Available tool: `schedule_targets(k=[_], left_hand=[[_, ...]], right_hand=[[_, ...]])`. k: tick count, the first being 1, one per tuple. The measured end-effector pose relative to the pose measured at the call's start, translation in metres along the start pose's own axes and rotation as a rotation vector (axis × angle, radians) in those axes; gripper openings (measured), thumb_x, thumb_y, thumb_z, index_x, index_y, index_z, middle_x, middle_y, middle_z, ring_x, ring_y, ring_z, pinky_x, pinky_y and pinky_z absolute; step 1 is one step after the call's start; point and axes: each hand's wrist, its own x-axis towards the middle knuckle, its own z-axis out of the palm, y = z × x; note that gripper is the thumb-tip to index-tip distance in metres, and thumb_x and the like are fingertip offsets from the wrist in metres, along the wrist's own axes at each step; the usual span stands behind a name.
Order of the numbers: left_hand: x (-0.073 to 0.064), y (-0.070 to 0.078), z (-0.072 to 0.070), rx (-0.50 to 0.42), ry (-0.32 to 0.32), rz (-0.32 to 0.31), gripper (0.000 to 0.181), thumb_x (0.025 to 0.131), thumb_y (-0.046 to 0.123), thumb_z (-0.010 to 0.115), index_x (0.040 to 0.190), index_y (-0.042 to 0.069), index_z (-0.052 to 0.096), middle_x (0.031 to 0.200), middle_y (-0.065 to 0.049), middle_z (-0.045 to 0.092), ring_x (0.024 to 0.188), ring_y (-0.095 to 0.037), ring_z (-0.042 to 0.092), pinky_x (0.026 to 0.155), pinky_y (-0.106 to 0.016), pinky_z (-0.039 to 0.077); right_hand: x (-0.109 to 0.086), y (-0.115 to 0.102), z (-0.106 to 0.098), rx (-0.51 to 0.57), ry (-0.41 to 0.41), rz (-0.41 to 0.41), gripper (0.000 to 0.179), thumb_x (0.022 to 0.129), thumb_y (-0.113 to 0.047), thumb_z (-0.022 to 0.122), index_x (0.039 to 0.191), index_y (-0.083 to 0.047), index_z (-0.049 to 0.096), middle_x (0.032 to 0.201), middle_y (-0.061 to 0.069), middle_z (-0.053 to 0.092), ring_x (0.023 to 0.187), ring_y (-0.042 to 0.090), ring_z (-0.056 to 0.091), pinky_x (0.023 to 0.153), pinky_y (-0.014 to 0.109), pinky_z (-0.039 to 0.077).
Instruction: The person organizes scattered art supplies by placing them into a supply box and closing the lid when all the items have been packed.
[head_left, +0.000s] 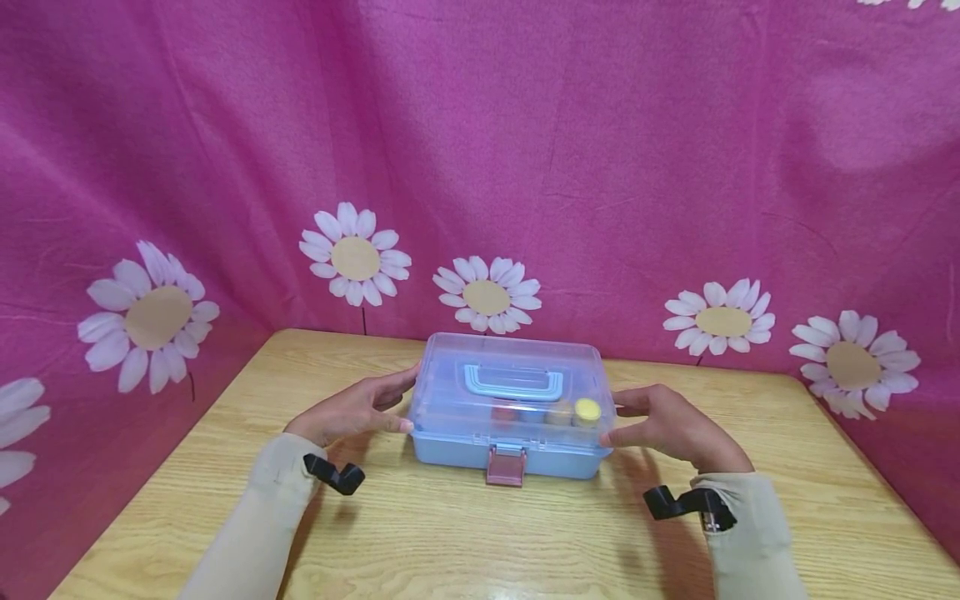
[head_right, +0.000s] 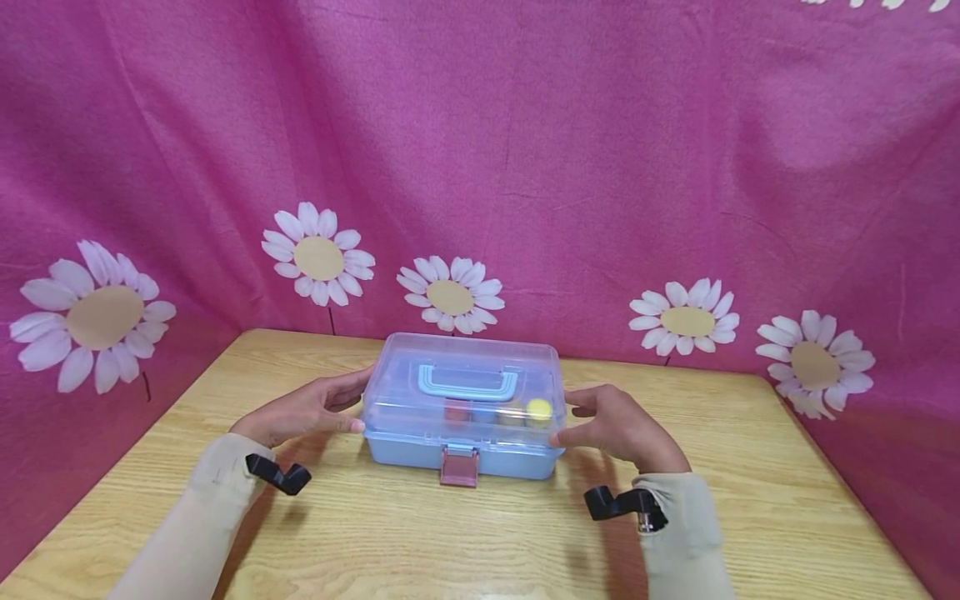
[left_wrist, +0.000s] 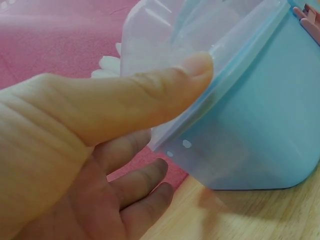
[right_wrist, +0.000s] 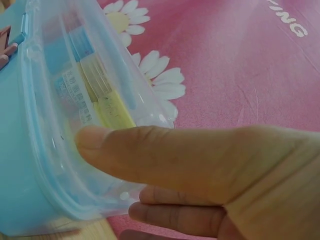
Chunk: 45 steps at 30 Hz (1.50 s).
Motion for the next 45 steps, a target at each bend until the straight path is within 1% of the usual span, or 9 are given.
schedule_targets(k=[8,16,22,26,31,34,38,42,45], left_hand=[[0.0,0.001,-0.001,0.002,-0.019,-0.001,0.093,0.082,0.023,0.077,0.154,0.035,0.02,0.159,0.006,0.019,0.146,-0.02,0.017,0.116,-0.044,0.023],[-0.002,0.004,-0.004,0.029,-0.016,-0.015,0.093,0.081,0.023,0.078,0.153,0.038,0.02,0.16,0.006,0.016,0.147,-0.018,0.014,0.117,-0.047,0.021],[-0.003,0.001,-0.003,0.052,-0.033,-0.001,0.093,0.083,0.022,0.076,0.154,0.034,0.018,0.161,0.002,0.014,0.147,-0.022,0.014,0.117,-0.047,0.02],[-0.002,0.0,-0.003,0.088,-0.022,0.023,0.092,0.083,0.024,0.076,0.155,0.03,0.019,0.161,0.0,0.016,0.146,-0.025,0.016,0.116,-0.048,0.022],[-0.001,0.006,-0.004,0.12,0.008,0.016,0.093,0.08,0.029,0.079,0.154,0.031,0.021,0.16,0.002,0.019,0.145,-0.028,0.02,0.115,-0.049,0.025],[-0.004,0.016,-0.005,0.155,0.054,0.027,0.093,0.08,0.035,0.078,0.154,0.034,0.021,0.158,0.006,0.021,0.145,-0.026,0.021,0.114,-0.05,0.026],[-0.009,0.037,0.0,0.25,0.164,0.069,0.087,0.081,0.047,0.073,0.152,0.04,0.023,0.156,0.013,0.024,0.144,-0.021,0.023,0.111,-0.059,0.028],[-0.009,0.058,0.017,0.392,0.213,0.161,0.084,0.082,0.051,0.071,0.151,0.041,0.025,0.157,0.014,0.023,0.145,-0.018,0.018,0.107,-0.064,0.028],[-0.005,0.067,0.032,0.514,0.212,0.265,0.085,0.083,0.046,0.073,0.153,0.033,0.027,0.159,0.006,0.022,0.147,-0.02,0.012,0.112,-0.059,0.023]], right_hand=[[0.002,-0.003,0.0,-0.03,0.001,0.067,0.067,0.073,-0.033,0.083,0.129,-0.004,0.061,0.125,0.014,0.063,0.118,0.038,0.056,0.096,0.06,0.044],[0.004,-0.006,0.003,-0.101,0.022,0.06,0.069,0.072,-0.034,0.084,0.13,-0.003,0.06,0.127,0.017,0.061,0.118,0.041,0.055,0.094,0.056,0.047],[0.003,-0.005,0.006,-0.135,0.013,0.074,0.073,0.073,-0.036,0.083,0.134,-0.004,0.057,0.13,0.02,0.058,0.117,0.042,0.055,0.092,0.055,0.049],[0.0,-0.007,0.006,-0.181,0.004,0.084,0.078,0.073,-0.039,0.082,0.137,-0.005,0.053,0.132,0.022,0.055,0.119,0.044,0.053,0.09,0.057,0.049],[-0.004,-0.015,0.003,-0.247,0.001,0.107,0.093,0.074,-0.046,0.08,0.144,-0.001,0.04,0.138,0.03,0.046,0.125,0.048,0.044,0.094,0.062,0.044],[-0.006,-0.022,0.001,-0.276,0.038,0.065,0.101,0.074,-0.048,0.079,0.148,0.002,0.031,0.144,0.03,0.038,0.13,0.049,0.037,0.099,0.065,0.038],[-0.008,-0.031,0.001,-0.286,0.096,-0.054,0.107,0.074,-0.046,0.08,0.152,0.0,0.022,0.154,0.025,0.025,0.137,0.048,0.026,0.106,0.066,0.027],[-0.009,-0.038,0.007,-0.287,0.116,-0.173,0.107,0.074,-0.041,0.081,0.153,-0.003,0.019,0.158,0.022,0.015,0.143,0.044,0.015,0.111,0.067,0.012],[-0.008,-0.044,0.016,-0.291,0.121,-0.229,0.106,0.075,-0.039,0.082,0.153,-0.003,0.019,0.159,0.019,0.013,0.145,0.04,0.011,0.114,0.064,0.005]])
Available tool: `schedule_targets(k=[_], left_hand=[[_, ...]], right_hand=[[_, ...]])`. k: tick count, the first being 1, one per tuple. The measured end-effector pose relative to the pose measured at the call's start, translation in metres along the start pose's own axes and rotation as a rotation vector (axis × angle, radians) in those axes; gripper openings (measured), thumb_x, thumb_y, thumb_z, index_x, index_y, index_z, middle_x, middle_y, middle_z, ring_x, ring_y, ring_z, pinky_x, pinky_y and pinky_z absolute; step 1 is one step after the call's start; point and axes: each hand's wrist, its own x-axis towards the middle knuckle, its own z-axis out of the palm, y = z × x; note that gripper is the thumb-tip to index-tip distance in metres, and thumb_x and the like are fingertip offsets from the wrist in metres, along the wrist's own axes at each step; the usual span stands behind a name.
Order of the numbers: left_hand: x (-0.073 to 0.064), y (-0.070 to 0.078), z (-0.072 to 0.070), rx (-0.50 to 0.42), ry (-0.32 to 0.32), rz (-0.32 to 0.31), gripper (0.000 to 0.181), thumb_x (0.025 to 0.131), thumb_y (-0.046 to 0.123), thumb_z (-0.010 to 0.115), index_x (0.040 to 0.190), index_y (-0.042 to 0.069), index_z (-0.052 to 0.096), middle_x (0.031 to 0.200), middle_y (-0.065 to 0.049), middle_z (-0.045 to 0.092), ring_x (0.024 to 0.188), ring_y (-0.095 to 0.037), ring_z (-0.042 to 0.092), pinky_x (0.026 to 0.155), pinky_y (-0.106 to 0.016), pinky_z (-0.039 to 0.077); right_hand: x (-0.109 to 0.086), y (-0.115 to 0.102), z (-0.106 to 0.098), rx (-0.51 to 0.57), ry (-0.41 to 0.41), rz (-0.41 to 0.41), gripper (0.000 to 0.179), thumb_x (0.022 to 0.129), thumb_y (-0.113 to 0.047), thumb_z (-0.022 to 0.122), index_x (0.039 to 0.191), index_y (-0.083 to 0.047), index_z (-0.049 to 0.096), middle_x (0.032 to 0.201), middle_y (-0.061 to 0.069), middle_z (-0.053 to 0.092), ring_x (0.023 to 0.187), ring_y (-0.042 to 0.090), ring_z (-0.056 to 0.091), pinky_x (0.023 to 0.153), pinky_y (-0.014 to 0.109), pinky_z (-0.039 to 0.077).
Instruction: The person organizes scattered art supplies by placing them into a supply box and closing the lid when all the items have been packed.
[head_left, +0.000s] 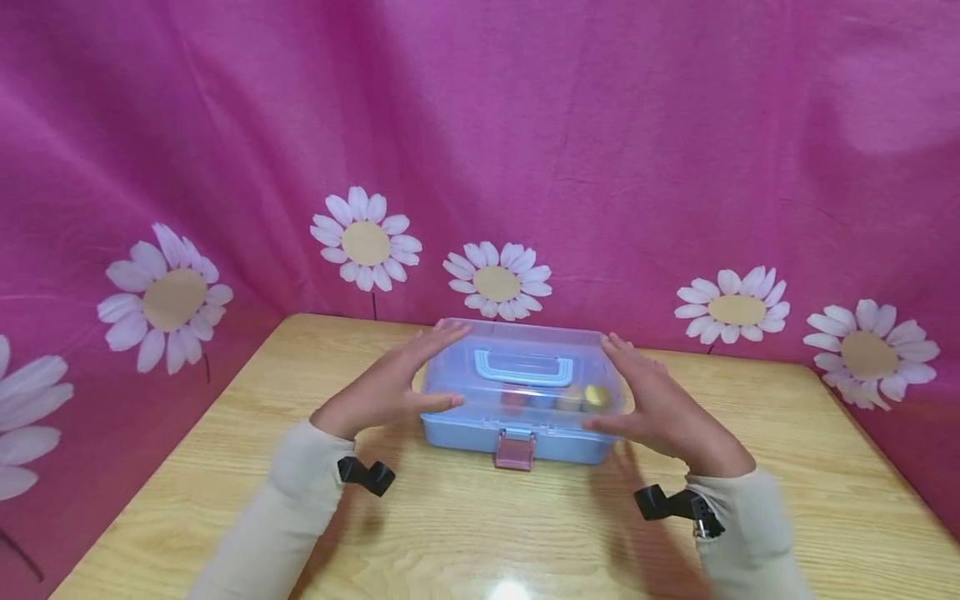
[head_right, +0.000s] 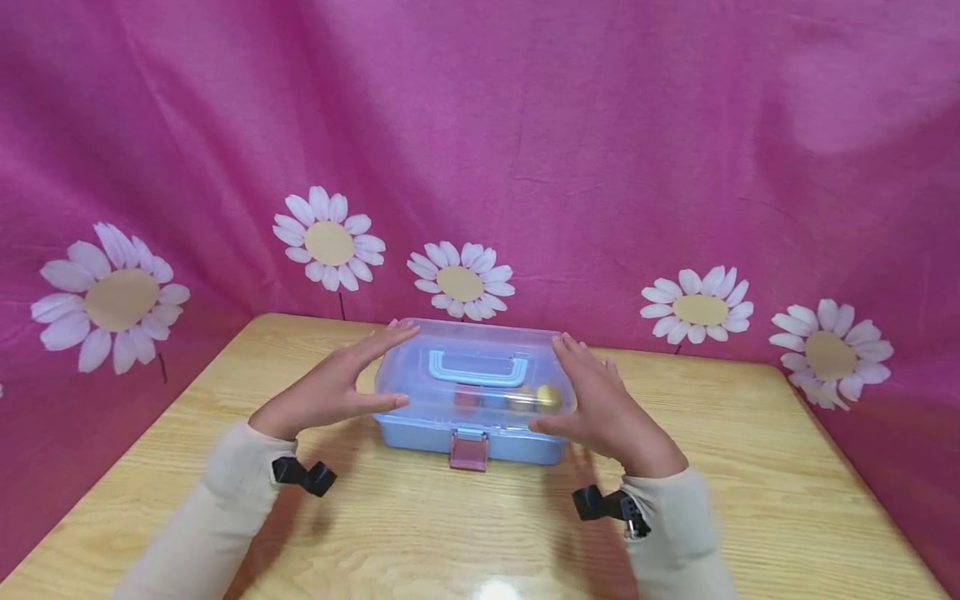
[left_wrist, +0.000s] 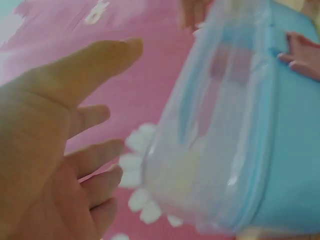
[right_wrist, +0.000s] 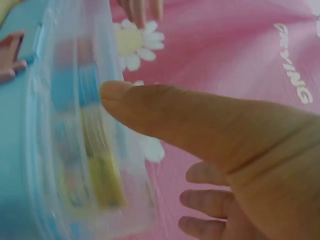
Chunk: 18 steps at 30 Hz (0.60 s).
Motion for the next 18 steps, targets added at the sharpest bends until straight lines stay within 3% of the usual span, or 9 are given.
schedule_targets(k=[6,11,15,18], left_hand=[[0.006,0.018,0.023,0.192,0.015,0.168,0.086,0.081,0.038,0.077,0.151,0.014,0.033,0.157,-0.008,0.028,0.147,-0.027,0.015,0.118,-0.049,0.015],[0.009,0.025,0.04,0.419,0.017,0.283,0.089,0.08,0.043,0.077,0.15,0.008,0.034,0.154,-0.012,0.032,0.145,-0.028,0.021,0.119,-0.045,0.013],[0.01,0.027,0.052,0.577,0.021,0.329,0.098,0.077,0.048,0.078,0.151,0.007,0.028,0.156,-0.013,0.029,0.145,-0.028,0.02,0.119,-0.044,0.013],[0.009,0.028,0.062,0.61,0.016,0.331,0.103,0.077,0.052,0.076,0.152,0.005,0.024,0.157,-0.015,0.024,0.146,-0.029,0.016,0.119,-0.044,0.011]], right_hand=[[0.006,-0.017,0.017,-0.027,0.013,-0.074,0.102,0.075,-0.033,0.083,0.152,-0.003,0.023,0.159,0.018,0.014,0.146,0.038,0.009,0.116,0.057,0.0],[0.011,-0.028,0.032,-0.076,0.04,-0.137,0.098,0.074,-0.03,0.084,0.15,-0.002,0.029,0.157,0.019,0.022,0.144,0.039,0.019,0.116,0.058,0.0],[0.014,-0.031,0.044,-0.149,0.085,-0.208,0.098,0.072,-0.028,0.086,0.149,-0.001,0.031,0.155,0.019,0.026,0.142,0.039,0.023,0.116,0.059,0.005],[0.014,-0.032,0.055,-0.207,0.115,-0.276,0.1,0.071,-0.026,0.087,0.149,0.0,0.031,0.155,0.02,0.026,0.142,0.039,0.022,0.116,0.059,0.01]])
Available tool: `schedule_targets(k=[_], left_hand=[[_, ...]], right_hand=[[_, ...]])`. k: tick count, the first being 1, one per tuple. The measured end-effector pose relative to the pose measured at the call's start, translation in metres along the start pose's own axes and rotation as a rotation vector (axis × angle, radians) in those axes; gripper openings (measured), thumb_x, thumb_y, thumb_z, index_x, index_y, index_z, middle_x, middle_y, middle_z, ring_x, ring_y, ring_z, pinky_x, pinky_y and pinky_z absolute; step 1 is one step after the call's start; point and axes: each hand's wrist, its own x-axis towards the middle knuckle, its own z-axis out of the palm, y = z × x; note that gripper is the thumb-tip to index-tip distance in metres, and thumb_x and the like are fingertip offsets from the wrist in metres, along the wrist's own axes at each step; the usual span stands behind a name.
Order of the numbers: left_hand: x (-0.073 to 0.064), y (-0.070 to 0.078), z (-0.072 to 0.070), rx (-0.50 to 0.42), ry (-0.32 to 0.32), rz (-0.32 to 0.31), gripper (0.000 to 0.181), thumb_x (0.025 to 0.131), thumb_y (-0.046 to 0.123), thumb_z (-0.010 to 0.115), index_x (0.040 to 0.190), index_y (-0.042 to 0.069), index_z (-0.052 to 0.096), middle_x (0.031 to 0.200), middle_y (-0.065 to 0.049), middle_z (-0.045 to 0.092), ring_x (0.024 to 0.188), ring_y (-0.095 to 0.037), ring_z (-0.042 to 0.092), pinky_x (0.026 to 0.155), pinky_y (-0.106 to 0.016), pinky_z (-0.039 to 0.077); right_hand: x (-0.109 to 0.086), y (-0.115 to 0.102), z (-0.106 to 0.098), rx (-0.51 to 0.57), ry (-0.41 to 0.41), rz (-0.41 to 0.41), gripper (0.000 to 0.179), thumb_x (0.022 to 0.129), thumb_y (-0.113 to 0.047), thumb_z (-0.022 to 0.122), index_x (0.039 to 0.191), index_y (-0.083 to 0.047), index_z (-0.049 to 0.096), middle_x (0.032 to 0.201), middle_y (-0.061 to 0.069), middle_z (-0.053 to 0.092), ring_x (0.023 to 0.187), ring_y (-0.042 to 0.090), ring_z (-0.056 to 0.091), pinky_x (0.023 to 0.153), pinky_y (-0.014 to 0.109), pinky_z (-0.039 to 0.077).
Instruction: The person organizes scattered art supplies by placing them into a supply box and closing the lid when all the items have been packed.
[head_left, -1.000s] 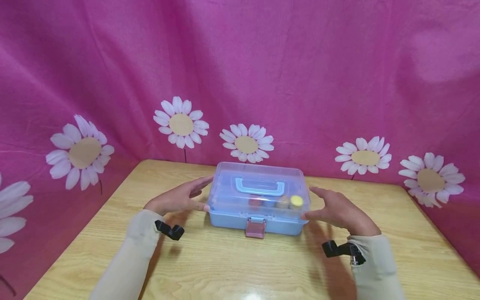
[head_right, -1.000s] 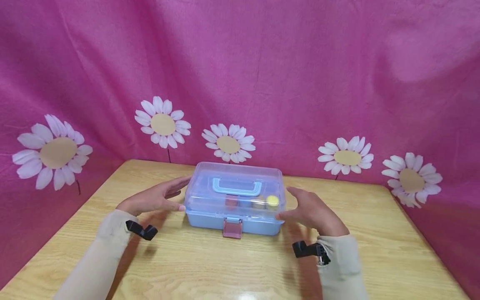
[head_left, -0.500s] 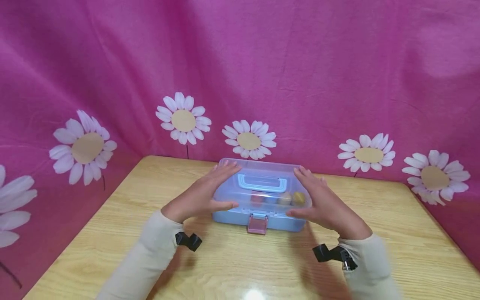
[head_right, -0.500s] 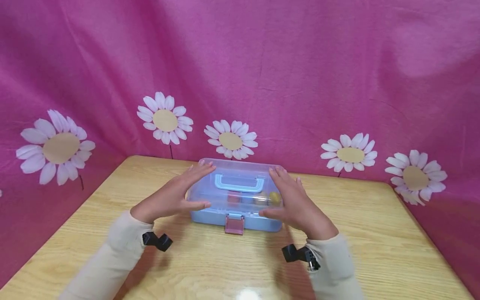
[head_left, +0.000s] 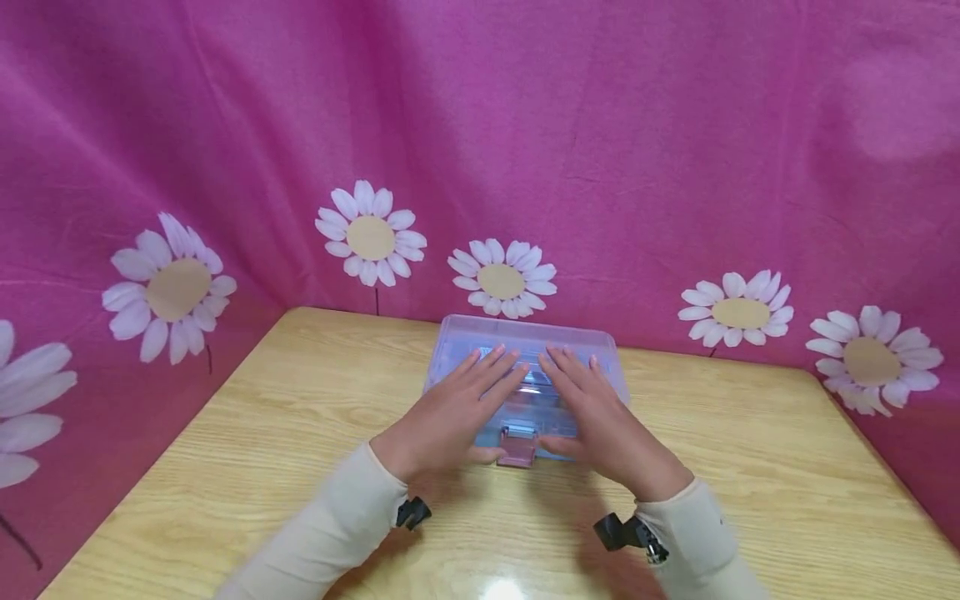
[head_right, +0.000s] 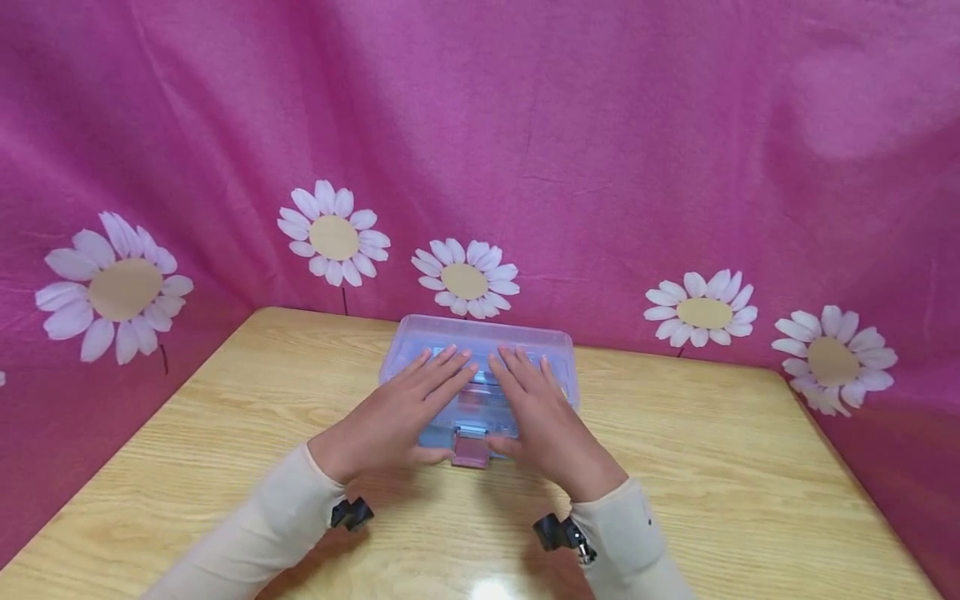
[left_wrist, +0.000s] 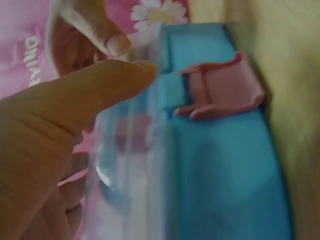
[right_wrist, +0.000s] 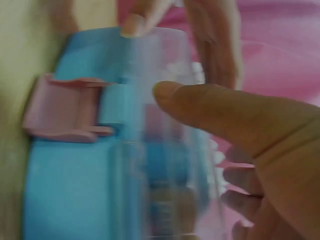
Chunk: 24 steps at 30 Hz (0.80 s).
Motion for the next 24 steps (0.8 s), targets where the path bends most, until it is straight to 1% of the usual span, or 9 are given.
schedule_targets(k=[3,6,10,12,15,17,19,21,24], left_hand=[[-0.001,0.007,0.008,0.036,0.0,-0.016,0.106,0.078,0.059,0.071,0.152,0.002,0.022,0.158,-0.017,0.021,0.146,-0.03,0.014,0.119,-0.046,0.01],[-0.002,0.012,0.015,0.098,0.0,-0.052,0.108,0.078,0.067,0.065,0.152,0.001,0.02,0.158,-0.016,0.02,0.147,-0.029,0.012,0.12,-0.046,0.008],[-0.003,0.015,0.02,0.143,-0.024,-0.096,0.115,0.074,0.069,0.068,0.153,0.003,0.016,0.158,-0.012,0.023,0.147,-0.026,0.015,0.12,-0.045,0.007],[-0.002,0.016,0.022,0.151,-0.036,-0.104,0.12,0.07,0.069,0.071,0.154,0.005,0.014,0.158,-0.01,0.025,0.146,-0.025,0.018,0.12,-0.044,0.008],[-0.001,0.016,0.024,0.167,-0.032,-0.102,0.122,0.067,0.066,0.076,0.154,0.006,0.014,0.156,-0.009,0.027,0.145,-0.025,0.02,0.12,-0.044,0.009],[0.0,0.016,0.025,0.18,-0.013,-0.096,0.118,0.069,0.061,0.078,0.154,0.006,0.016,0.156,-0.009,0.029,0.144,-0.025,0.021,0.12,-0.044,0.01],[0.001,0.016,0.026,0.206,0.003,-0.088,0.113,0.07,0.051,0.081,0.153,0.006,0.018,0.155,-0.009,0.03,0.144,-0.024,0.023,0.12,-0.043,0.011],[0.001,0.015,0.027,0.254,0.009,-0.084,0.1,0.078,0.038,0.078,0.153,0.007,0.02,0.155,-0.007,0.031,0.144,-0.023,0.023,0.12,-0.041,0.013],[0.002,0.013,0.028,0.31,0.013,-0.082,0.083,0.087,0.021,0.071,0.153,0.009,0.022,0.155,-0.005,0.031,0.143,-0.02,0.025,0.119,-0.039,0.015]], right_hand=[[-0.002,-0.002,0.011,-0.071,0.031,-0.06,0.104,0.069,-0.029,0.088,0.149,0.002,0.029,0.155,0.021,0.025,0.142,0.041,0.021,0.114,0.06,0.015],[-0.004,-0.004,0.019,-0.132,0.03,-0.063,0.109,0.068,-0.036,0.087,0.15,0.002,0.026,0.157,0.02,0.021,0.144,0.039,0.018,0.116,0.058,0.014],[-0.007,-0.003,0.027,-0.238,0.023,-0.05,0.115,0.065,-0.048,0.086,0.15,0.001,0.026,0.155,0.019,0.026,0.143,0.037,0.022,0.117,0.054,0.017],[-0.009,-0.001,0.03,-0.298,0.038,-0.059,0.117,0.062,-0.053,0.086,0.149,0.001,0.028,0.152,0.02,0.031,0.141,0.037,0.027,0.115,0.053,0.021],[-0.01,0.001,0.035,-0.358,0.078,-0.079,0.119,0.058,-0.054,0.087,0.147,0.001,0.031,0.148,0.02,0.037,0.138,0.037,0.032,0.112,0.053,0.026],[-0.01,0.002,0.037,-0.376,0.103,-0.083,0.12,0.056,-0.054,0.089,0.146,0.001,0.032,0.146,0.019,0.04,0.136,0.037,0.034,0.111,0.054,0.028],[-0.01,0.003,0.038,-0.392,0.126,-0.087,0.12,0.053,-0.052,0.091,0.145,0.001,0.034,0.144,0.019,0.041,0.135,0.037,0.035,0.11,0.054,0.029],[-0.01,0.004,0.041,-0.401,0.147,-0.087,0.119,0.052,-0.048,0.093,0.144,0.001,0.035,0.143,0.019,0.042,0.135,0.037,0.036,0.11,0.054,0.029],[-0.009,0.007,0.045,-0.416,0.193,-0.091,0.111,0.052,-0.034,0.095,0.141,0.001,0.039,0.141,0.019,0.044,0.133,0.036,0.038,0.109,0.053,0.03]])
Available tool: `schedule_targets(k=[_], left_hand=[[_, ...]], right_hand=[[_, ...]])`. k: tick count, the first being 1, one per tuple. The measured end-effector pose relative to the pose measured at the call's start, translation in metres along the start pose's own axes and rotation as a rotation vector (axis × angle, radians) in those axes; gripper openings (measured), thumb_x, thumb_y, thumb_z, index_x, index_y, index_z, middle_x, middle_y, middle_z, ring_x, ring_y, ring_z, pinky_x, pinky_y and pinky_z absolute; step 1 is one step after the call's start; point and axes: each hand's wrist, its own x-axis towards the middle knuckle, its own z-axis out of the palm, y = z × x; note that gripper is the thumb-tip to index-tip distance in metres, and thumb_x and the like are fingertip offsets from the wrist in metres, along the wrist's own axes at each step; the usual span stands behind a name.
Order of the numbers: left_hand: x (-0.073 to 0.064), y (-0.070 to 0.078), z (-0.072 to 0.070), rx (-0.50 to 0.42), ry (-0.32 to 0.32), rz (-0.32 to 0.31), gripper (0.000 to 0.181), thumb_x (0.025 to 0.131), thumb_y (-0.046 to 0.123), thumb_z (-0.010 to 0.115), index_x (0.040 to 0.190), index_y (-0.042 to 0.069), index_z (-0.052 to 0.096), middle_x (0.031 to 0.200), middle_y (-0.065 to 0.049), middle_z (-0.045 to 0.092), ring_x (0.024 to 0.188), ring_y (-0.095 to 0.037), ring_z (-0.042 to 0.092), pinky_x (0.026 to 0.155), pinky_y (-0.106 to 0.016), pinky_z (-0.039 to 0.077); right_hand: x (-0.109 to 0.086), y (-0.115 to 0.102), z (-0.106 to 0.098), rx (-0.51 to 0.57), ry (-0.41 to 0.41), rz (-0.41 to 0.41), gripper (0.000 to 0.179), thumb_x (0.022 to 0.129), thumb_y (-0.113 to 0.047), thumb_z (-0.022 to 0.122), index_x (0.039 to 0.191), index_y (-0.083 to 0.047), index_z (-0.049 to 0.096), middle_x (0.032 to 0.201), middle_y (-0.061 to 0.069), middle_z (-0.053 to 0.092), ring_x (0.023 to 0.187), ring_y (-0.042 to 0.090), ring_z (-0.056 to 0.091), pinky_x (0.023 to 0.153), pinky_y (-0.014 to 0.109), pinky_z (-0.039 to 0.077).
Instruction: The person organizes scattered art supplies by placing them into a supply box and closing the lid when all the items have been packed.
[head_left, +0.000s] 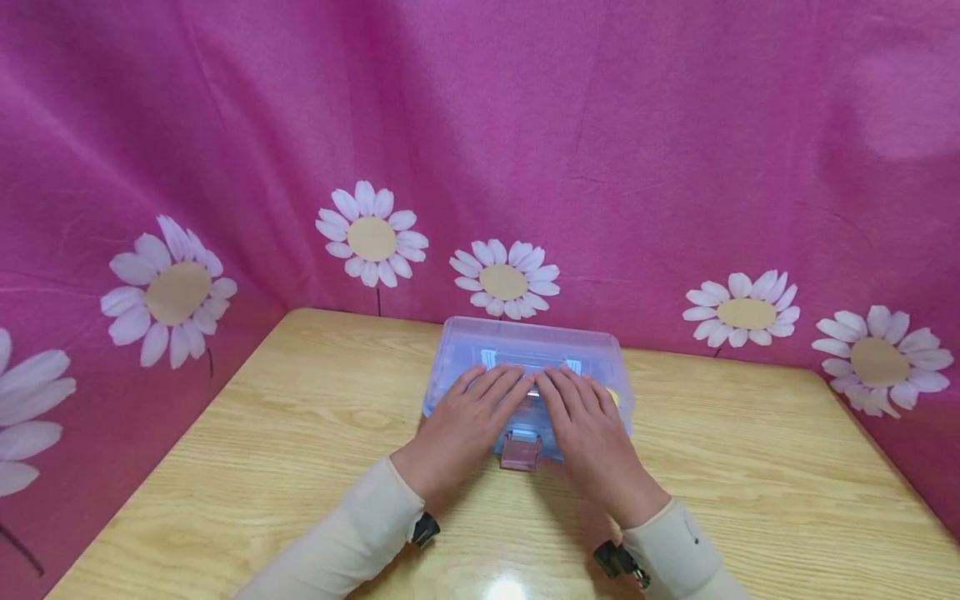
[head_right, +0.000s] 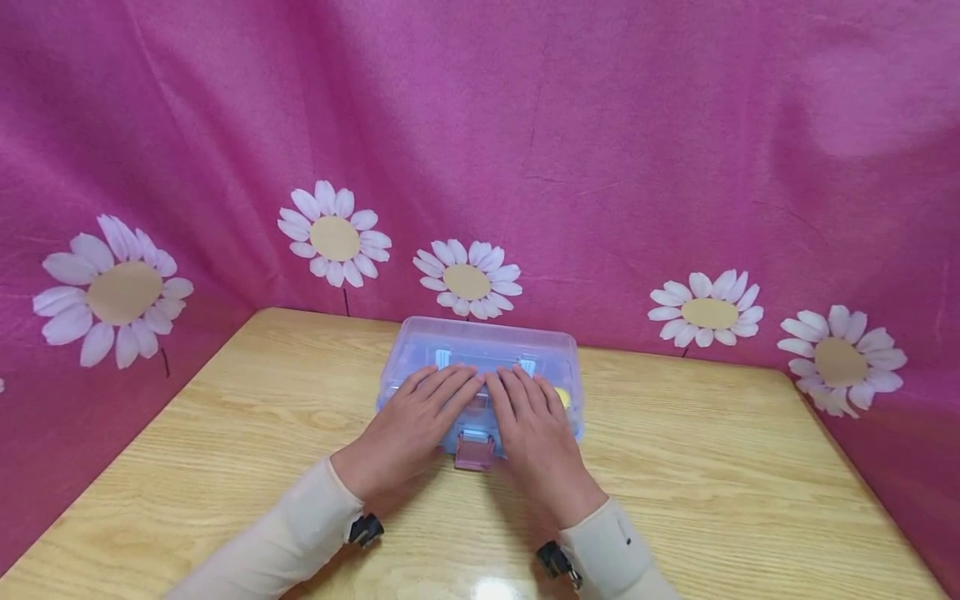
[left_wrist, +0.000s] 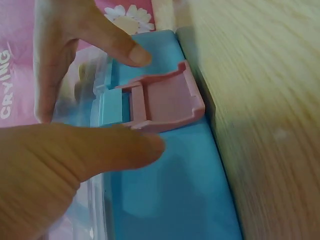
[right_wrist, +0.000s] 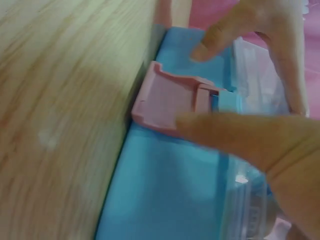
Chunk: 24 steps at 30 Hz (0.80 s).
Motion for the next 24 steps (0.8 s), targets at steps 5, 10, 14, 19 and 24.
schedule_targets(k=[5,10,14,19,24], left_hand=[[-0.001,0.001,0.003,-0.003,0.005,-0.012,0.077,0.09,0.019,0.068,0.153,0.011,0.024,0.154,-0.003,0.033,0.142,-0.019,0.027,0.119,-0.037,0.017],[-0.002,0.002,0.005,-0.009,0.021,-0.039,0.086,0.084,0.028,0.075,0.152,0.013,0.026,0.153,-0.002,0.035,0.14,-0.018,0.029,0.117,-0.036,0.02],[-0.002,0.003,0.005,-0.006,0.02,-0.046,0.09,0.081,0.034,0.077,0.153,0.014,0.026,0.154,-0.001,0.033,0.14,-0.018,0.028,0.117,-0.036,0.021],[-0.006,0.005,0.005,-0.029,-0.012,-0.061,0.093,0.08,0.035,0.078,0.153,0.015,0.024,0.156,-0.001,0.03,0.142,-0.018,0.025,0.118,-0.037,0.019],[-0.001,0.004,0.003,-0.058,-0.01,-0.06,0.096,0.079,0.034,0.079,0.154,0.015,0.022,0.156,-0.002,0.029,0.143,-0.02,0.023,0.119,-0.039,0.016]], right_hand=[[-0.001,-0.001,0.008,-0.043,0.081,0.003,0.097,0.054,-0.019,0.093,0.136,0.0,0.045,0.134,0.018,0.051,0.128,0.036,0.044,0.105,0.051,0.036],[0.0,-0.003,0.011,-0.061,0.122,0.005,0.093,0.054,-0.018,0.092,0.134,-0.002,0.048,0.13,0.016,0.053,0.125,0.035,0.047,0.103,0.051,0.038],[0.0,-0.004,0.011,-0.057,0.117,0.018,0.091,0.054,-0.018,0.091,0.133,-0.002,0.048,0.131,0.016,0.053,0.126,0.035,0.047,0.104,0.05,0.037],[-0.001,-0.005,0.009,-0.036,0.064,0.023,0.089,0.059,-0.018,0.09,0.135,-0.002,0.046,0.133,0.016,0.052,0.128,0.034,0.045,0.106,0.05,0.036],[0.001,-0.001,0.001,-0.022,-0.008,0.033,0.098,0.06,-0.025,0.092,0.14,-0.002,0.041,0.138,0.015,0.047,0.132,0.034,0.039,0.107,0.05,0.033]])
